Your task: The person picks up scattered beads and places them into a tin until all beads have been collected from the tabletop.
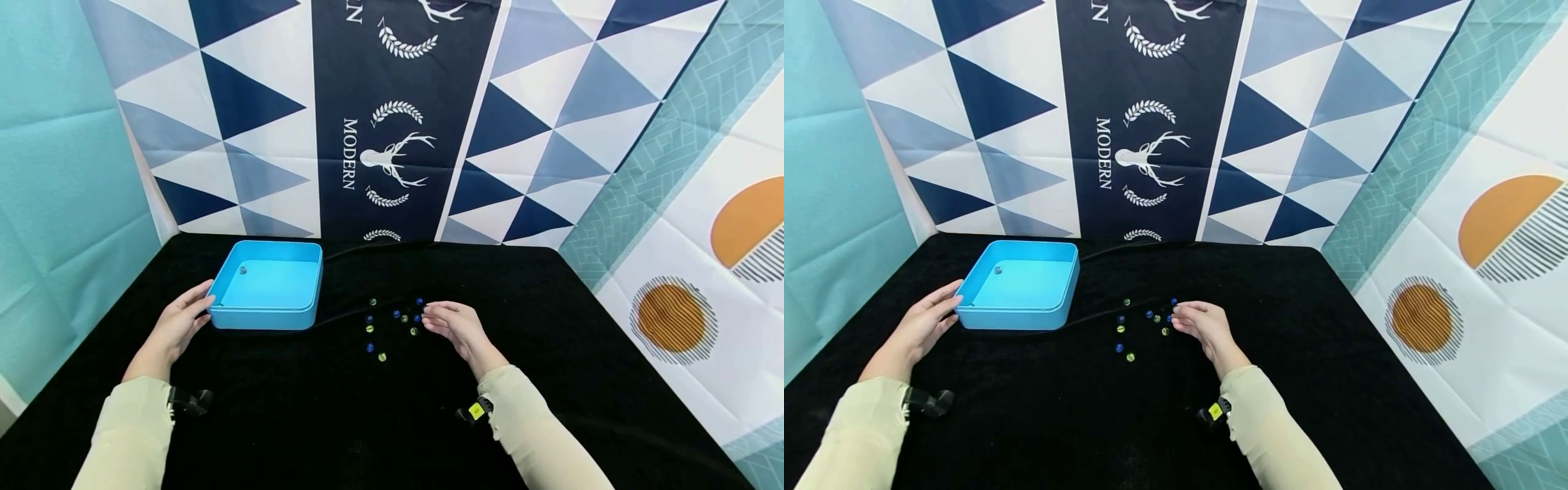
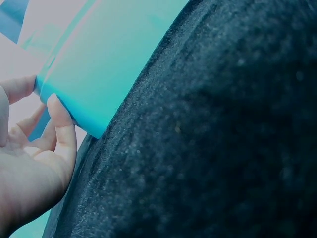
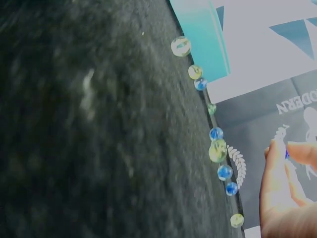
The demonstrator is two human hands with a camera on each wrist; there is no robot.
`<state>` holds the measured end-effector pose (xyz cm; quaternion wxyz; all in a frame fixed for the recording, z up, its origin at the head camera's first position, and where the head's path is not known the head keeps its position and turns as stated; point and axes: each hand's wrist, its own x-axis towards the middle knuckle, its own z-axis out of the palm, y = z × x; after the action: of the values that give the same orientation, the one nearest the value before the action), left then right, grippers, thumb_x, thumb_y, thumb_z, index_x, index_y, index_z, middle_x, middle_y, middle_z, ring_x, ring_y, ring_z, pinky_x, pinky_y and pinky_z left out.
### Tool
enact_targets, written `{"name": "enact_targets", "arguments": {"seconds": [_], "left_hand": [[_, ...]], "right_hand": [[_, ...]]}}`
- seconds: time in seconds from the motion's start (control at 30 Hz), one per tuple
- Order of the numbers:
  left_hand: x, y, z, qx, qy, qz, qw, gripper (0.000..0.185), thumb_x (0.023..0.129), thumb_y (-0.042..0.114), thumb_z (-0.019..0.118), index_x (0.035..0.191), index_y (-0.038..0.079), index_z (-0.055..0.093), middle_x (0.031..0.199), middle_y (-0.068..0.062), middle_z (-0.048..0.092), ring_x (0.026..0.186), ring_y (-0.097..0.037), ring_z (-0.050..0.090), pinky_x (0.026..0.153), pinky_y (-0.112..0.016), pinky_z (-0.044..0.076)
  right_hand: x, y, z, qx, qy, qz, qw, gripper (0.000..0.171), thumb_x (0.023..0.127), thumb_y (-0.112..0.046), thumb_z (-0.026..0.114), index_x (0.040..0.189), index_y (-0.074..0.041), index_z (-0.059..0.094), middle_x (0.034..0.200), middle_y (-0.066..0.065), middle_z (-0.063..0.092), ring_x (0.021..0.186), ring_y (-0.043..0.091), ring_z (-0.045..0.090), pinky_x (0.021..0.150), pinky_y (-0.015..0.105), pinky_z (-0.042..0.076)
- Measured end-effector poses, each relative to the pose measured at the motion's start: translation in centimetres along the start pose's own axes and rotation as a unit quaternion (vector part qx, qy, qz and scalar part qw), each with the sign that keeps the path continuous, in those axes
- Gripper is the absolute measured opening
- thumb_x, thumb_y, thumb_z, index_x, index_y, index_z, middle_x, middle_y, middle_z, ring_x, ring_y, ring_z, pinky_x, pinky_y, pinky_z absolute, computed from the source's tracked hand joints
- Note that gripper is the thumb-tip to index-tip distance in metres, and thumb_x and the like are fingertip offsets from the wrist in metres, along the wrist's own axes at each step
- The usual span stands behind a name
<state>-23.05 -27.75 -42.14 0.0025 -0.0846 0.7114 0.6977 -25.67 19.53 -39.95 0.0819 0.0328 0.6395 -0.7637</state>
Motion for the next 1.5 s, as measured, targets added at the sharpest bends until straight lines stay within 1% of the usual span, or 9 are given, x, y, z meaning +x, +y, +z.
{"name": "enact_targets", "arguments": {"seconds": [0.1,0.23,0.33,0.47,0.67,0.9,1.03,1.23,1.5], "left_hand": [[0.0,0.0,0.0,0.005,-0.002,-0.004,1.0000,0.068,0.093,0.037,0.055,0.149,0.014,0.024,0.153,-0.010,0.018,0.116,-0.014,0.039,0.079,-0.014,0.041],[0.0,0.1,0.0,0.014,-0.004,-0.002,0.9999,0.069,0.093,0.039,0.055,0.149,0.015,0.023,0.153,-0.010,0.017,0.122,-0.018,0.035,0.080,-0.014,0.040],[0.1,0.1,0.0,0.013,-0.006,-0.001,0.9999,0.069,0.093,0.039,0.055,0.149,0.014,0.023,0.153,-0.010,0.017,0.122,-0.018,0.035,0.080,-0.014,0.040],[0.1,0.0,0.0,0.007,-0.007,-0.005,0.9999,0.069,0.093,0.039,0.056,0.149,0.014,0.023,0.153,-0.010,0.017,0.119,-0.016,0.037,0.080,-0.014,0.040],[0.2,-0.1,0.1,0.009,-0.006,-0.004,0.9999,0.070,0.093,0.039,0.056,0.149,0.013,0.023,0.153,-0.011,0.017,0.110,-0.008,0.041,0.079,-0.014,0.041],[0.3,0.0,0.2,0.023,-0.003,-0.006,0.9997,0.070,0.093,0.040,0.055,0.149,0.014,0.022,0.153,-0.012,0.016,0.116,-0.013,0.038,0.079,-0.014,0.040],[0.2,0.0,0.2,0.020,-0.004,-0.006,0.9998,0.070,0.093,0.040,0.055,0.149,0.014,0.022,0.153,-0.012,0.015,0.117,-0.014,0.038,0.079,-0.014,0.040],[0.1,0.0,0.0,0.013,-0.003,-0.006,0.9999,0.071,0.092,0.040,0.057,0.149,0.014,0.023,0.152,-0.011,0.019,0.109,-0.008,0.041,0.079,-0.013,0.041],[0.0,0.0,0.1,-0.002,0.002,0.003,1.0000,0.071,0.091,0.038,0.059,0.148,0.012,0.025,0.142,-0.007,0.031,0.097,0.000,0.045,0.076,-0.013,0.042]], "right_hand": [[0.0,0.0,0.6,0.008,0.006,-0.003,1.000,0.036,0.088,0.003,0.059,0.118,0.019,0.048,0.091,0.018,0.067,0.071,0.015,0.066,0.071,0.027,0.053],[0.1,0.1,1.4,0.022,0.017,-0.018,0.999,0.027,0.087,0.005,0.059,0.111,0.016,0.054,0.090,0.018,0.067,0.070,0.016,0.066,0.069,0.028,0.053],[0.2,0.3,2.1,0.028,0.023,-0.029,0.999,0.023,0.087,0.006,0.058,0.108,0.014,0.056,0.083,0.014,0.067,0.068,0.015,0.066,0.067,0.027,0.053],[0.3,0.5,3.0,0.029,0.021,-0.035,0.999,0.026,0.086,0.006,0.059,0.109,0.015,0.055,0.077,0.009,0.067,0.067,0.014,0.066,0.066,0.026,0.053],[0.5,0.7,4.6,0.036,0.020,-0.045,0.998,0.028,0.084,0.005,0.062,0.109,0.016,0.055,0.077,0.009,0.067,0.066,0.015,0.066,0.066,0.026,0.053],[0.7,0.8,6.5,0.050,0.022,-0.058,0.997,0.022,0.083,0.007,0.063,0.103,0.014,0.059,0.074,0.009,0.067,0.064,0.014,0.065,0.065,0.026,0.053],[0.6,1.0,7.5,0.056,0.016,-0.061,0.996,0.021,0.083,0.007,0.063,0.102,0.013,0.059,0.074,0.009,0.066,0.063,0.015,0.065,0.064,0.026,0.053],[0.7,1.4,9.4,0.068,0.004,-0.066,0.995,0.014,0.082,0.008,0.063,0.096,0.009,0.062,0.072,0.009,0.066,0.062,0.015,0.064,0.063,0.026,0.053],[0.9,1.4,11.8,0.081,-0.012,-0.073,0.994,0.017,0.081,0.009,0.063,0.098,0.012,0.061,0.073,0.009,0.066,0.062,0.015,0.064,0.063,0.027,0.053]]}}
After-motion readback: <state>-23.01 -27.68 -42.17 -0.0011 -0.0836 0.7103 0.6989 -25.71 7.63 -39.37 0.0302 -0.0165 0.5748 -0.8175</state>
